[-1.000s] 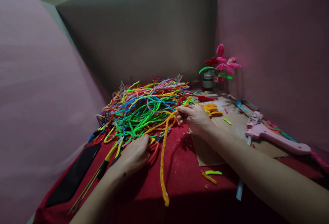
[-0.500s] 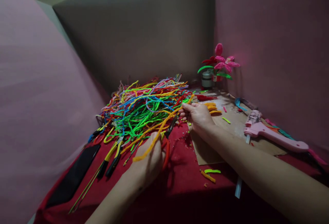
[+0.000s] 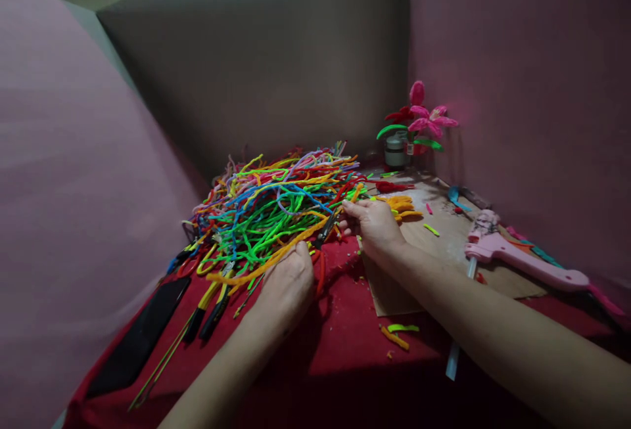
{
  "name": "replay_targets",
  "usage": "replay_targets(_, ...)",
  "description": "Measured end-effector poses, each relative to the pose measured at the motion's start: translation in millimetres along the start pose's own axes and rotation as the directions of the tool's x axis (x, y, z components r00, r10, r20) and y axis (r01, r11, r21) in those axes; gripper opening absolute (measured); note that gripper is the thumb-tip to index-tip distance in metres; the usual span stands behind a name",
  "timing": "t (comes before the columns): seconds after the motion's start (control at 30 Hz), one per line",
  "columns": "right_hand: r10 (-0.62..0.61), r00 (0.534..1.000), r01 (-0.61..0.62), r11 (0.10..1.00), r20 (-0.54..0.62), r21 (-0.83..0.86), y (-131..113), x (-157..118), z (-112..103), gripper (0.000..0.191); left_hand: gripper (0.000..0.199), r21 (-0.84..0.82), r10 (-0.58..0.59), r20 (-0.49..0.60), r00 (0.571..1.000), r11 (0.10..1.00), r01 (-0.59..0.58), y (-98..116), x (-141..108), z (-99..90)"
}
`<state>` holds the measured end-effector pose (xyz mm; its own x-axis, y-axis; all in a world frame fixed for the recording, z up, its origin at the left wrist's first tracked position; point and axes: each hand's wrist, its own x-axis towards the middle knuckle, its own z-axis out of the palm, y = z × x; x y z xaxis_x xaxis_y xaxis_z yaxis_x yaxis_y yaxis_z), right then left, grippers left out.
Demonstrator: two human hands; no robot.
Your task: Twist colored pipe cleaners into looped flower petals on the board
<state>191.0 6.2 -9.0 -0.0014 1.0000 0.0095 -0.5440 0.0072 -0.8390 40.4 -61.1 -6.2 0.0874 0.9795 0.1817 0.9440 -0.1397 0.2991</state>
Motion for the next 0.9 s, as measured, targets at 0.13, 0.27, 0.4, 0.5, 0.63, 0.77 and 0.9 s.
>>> replay_targets(0.13, 0.024, 0.999, -0.025, 0.999, 0.023, 0.031, -0.1, -0.8, -0.1, 0.021, 0.027, 0.427, -0.014, 0.105, 0.994, 0.904, -0.033, 1.0, -1.3, -1.9)
replay_targets(0.27, 0.027, 0.999, -0.029, 0.998, 0.04, 0.054, 0.8, -0.6, 0.2, 0.022, 0.029, 0.424, 0.055, 0.109, 0.993, 0.9, -0.097, -0.8, -2.7, -1.7)
replay_targets(0.4, 0.037, 0.999, -0.04, 0.997, 0.038, 0.061, 0.7, -0.5, 0.5, 0.022, 0.029, 0.381, 0.07, 0.093, 0.993, 0.919, -0.1, -1.9, -3.1, -2.0)
replay_targets(0.5, 0.04, 0.998, -0.042, 0.998, 0.043, 0.055, -0.5, -1.2, 0.8, 0.023, 0.027, 0.397, 0.071, 0.096, 0.993, 0.912, -0.103, -2.1, -3.1, -2.3)
replay_targets(0.63, 0.051, 0.998, -0.054, 0.997, 0.045, 0.051, -2.4, -2.3, 1.8, 0.025, 0.026, 0.368, 0.065, 0.091, 0.994, 0.925, -0.094, -2.1, -2.9, -1.6)
replay_targets(0.77, 0.06, 0.998, -0.061, 0.997, 0.033, 0.042, -2.5, -2.8, 2.4, 0.026, 0.027, 0.351, 0.083, 0.076, 0.994, 0.931, -0.105, -3.1, -2.0, 1.1)
replay_targets(0.9, 0.06, 0.998, -0.06, 0.998, 0.007, 0.024, -3.5, -2.4, 2.2, 0.026, 0.024, 0.361, 0.119, 0.053, 0.991, 0.923, -0.13, -6.6, -2.8, 1.0)
